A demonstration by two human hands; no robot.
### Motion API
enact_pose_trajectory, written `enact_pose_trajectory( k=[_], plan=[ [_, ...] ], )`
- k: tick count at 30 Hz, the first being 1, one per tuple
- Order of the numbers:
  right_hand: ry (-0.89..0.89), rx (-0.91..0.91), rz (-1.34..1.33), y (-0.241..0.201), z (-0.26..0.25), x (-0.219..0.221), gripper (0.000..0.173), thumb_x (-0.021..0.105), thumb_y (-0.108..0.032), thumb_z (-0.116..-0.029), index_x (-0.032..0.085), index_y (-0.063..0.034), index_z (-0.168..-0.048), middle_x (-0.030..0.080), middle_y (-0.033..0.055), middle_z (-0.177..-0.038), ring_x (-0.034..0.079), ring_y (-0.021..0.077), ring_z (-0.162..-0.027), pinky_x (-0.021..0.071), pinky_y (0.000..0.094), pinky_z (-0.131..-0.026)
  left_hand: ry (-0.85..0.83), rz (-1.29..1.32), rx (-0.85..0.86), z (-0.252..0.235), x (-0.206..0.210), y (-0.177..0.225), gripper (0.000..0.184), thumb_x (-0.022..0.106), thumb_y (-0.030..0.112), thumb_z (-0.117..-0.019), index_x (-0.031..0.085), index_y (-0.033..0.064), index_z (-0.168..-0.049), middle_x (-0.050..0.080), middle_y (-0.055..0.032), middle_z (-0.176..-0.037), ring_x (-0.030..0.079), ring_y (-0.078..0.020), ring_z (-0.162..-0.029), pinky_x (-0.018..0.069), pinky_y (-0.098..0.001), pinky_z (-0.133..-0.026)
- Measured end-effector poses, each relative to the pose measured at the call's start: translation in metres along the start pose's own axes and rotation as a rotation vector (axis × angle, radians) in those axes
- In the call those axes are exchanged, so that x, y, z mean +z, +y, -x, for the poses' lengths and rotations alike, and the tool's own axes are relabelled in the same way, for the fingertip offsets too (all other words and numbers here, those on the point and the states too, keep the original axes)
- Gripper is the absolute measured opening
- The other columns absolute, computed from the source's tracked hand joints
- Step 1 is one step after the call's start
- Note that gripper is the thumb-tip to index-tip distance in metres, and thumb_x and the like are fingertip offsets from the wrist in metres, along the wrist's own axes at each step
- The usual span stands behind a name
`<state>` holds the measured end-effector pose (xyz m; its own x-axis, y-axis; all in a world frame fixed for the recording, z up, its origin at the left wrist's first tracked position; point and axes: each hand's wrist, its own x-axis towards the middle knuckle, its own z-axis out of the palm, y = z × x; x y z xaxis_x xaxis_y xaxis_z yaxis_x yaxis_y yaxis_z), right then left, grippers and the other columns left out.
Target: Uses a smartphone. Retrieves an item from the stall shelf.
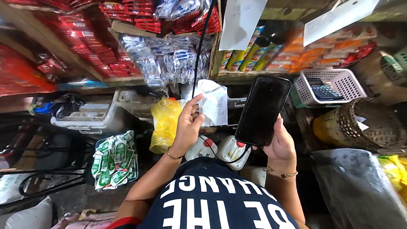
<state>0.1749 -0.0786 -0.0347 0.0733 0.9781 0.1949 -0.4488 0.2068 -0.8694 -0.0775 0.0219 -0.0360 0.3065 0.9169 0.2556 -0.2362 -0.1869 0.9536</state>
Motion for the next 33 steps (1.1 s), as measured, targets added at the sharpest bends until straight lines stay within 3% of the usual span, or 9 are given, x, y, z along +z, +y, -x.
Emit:
enact_pose_trajectory(
  k=[8, 11, 13, 16, 18, 21, 23, 30, 33],
  plan=[
    [-0.008, 0.004, 0.002, 0.0, -0.003, 0.001, 0.049, 0.046, -0.049, -0.1057, 0.039, -0.0254, -0.148, 0.068, 0.0043, -0.122, 0.073, 0.0181, -0.089, 0.0627, 0.0311, -0.058, -0.007, -0.004, -0.016, -0.001, 0.001, 0.001, 0.056, 0.05, -0.007, -0.0967, 0.047, 0.0107, -0.15, 0.064, -0.0067, -0.127, 0.066, -0.0108, -0.101, 0.0564, -0.027, -0.087],
    [-0.026, 0.013, 0.007, 0.0, -0.005, 0.001, 0.048, 0.046, -0.05, -0.1057, 0.041, -0.0254, -0.147, 0.069, 0.0047, -0.122, 0.074, 0.0186, -0.088, 0.0628, 0.0315, -0.057, -0.013, -0.045, 0.011, -0.002, 0.0, -0.002, 0.042, 0.049, -0.005, -0.0968, 0.061, 0.0051, -0.135, 0.066, -0.0052, -0.125, 0.064, -0.0072, -0.093, 0.0549, -0.0237, -0.081],
    [-0.045, 0.017, 0.0, 0.002, -0.007, 0.002, 0.048, 0.046, -0.05, -0.1056, 0.041, -0.0256, -0.146, 0.068, 0.0047, -0.122, 0.073, 0.0186, -0.089, 0.0629, 0.0316, -0.058, -0.044, -0.091, 0.043, -0.001, 0.001, -0.003, 0.035, 0.049, -0.004, -0.0975, 0.067, 0.0025, -0.126, 0.066, -0.0052, -0.118, 0.064, -0.0076, -0.096, 0.0549, -0.0235, -0.082],
    [-0.051, 0.04, 0.003, 0.006, -0.008, 0.006, 0.048, 0.045, -0.049, -0.106, 0.042, -0.0248, -0.147, 0.068, 0.0037, -0.124, 0.073, 0.0176, -0.094, 0.0636, 0.0315, -0.062, -0.1, -0.179, 0.034, 0.002, 0.01, -0.002, 0.033, 0.051, 0.003, -0.0997, 0.068, 0.0037, -0.128, 0.064, -0.0049, -0.111, 0.061, -0.0073, -0.091, 0.0534, -0.0223, -0.077],
    [-0.052, 0.058, 0.028, 0.008, -0.009, 0.01, 0.05, 0.046, -0.048, -0.106, 0.04, -0.0234, -0.149, 0.068, 0.0026, -0.125, 0.072, 0.0168, -0.097, 0.0642, 0.032, -0.065, -0.172, -0.209, 0.02, 0.003, 0.017, -0.001, 0.032, 0.049, 0.014, -0.1045, 0.066, 0.0038, -0.13, 0.065, -0.0059, -0.117, 0.062, -0.0086, -0.101, 0.0544, -0.0258, -0.085],
    [-0.046, 0.074, 0.09, 0.013, -0.01, 0.013, 0.051, 0.046, -0.046, -0.1065, 0.038, -0.022, -0.15, 0.066, 0.0014, -0.128, 0.071, 0.0162, -0.103, 0.0646, 0.0336, -0.073, -0.259, -0.197, 0.028, 0.007, 0.024, -0.005, 0.041, 0.039, 0.024, -0.1091, 0.064, 0.0012, -0.131, 0.063, -0.01, -0.132, 0.058, -0.0128, -0.123, 0.0491, -0.0342, -0.105],
    [-0.047, 0.088, 0.098, 0.013, -0.011, 0.014, 0.053, 0.046, -0.048, -0.106, 0.039, -0.0211, -0.151, 0.065, 0.001, -0.129, 0.068, 0.0157, -0.11, 0.0629, 0.0346, -0.083, -0.263, -0.161, 0.027, 0.009, 0.027, -0.009, 0.042, 0.037, 0.023, -0.11, 0.062, -0.0001, -0.134, 0.062, -0.0114, -0.133, 0.058, -0.0137, -0.123, 0.0484, -0.0345, -0.106],
    [-0.078, 0.184, -0.039, 0.013, -0.013, 0.018, 0.054, 0.051, -0.06, -0.0992, 0.059, -0.0175, -0.131, 0.073, 0.0044, -0.114, 0.073, 0.0178, -0.096, 0.0639, 0.0362, -0.073, -0.208, -0.069, 0.018, 0.013, 0.032, -0.009, 0.03, 0.046, 0.008, -0.1056, 0.067, -0.0043, -0.122, 0.063, -0.0119, -0.132, 0.058, -0.012, -0.124, 0.049, -0.0304, -0.106],
    [-0.052, 0.182, -0.052, 0.014, -0.011, 0.017, 0.052, 0.055, -0.059, -0.098, 0.062, -0.0168, -0.128, 0.073, 0.004, -0.115, 0.072, 0.0175, -0.101, 0.0634, 0.038, -0.079, -0.198, -0.071, 0.036, 0.016, 0.033, -0.01, 0.029, 0.048, 0.009, -0.1051, 0.068, -0.0056, -0.121, 0.063, -0.0144, -0.133, 0.057, -0.0139, -0.127, 0.0478, -0.0315, -0.108]
  ],
)
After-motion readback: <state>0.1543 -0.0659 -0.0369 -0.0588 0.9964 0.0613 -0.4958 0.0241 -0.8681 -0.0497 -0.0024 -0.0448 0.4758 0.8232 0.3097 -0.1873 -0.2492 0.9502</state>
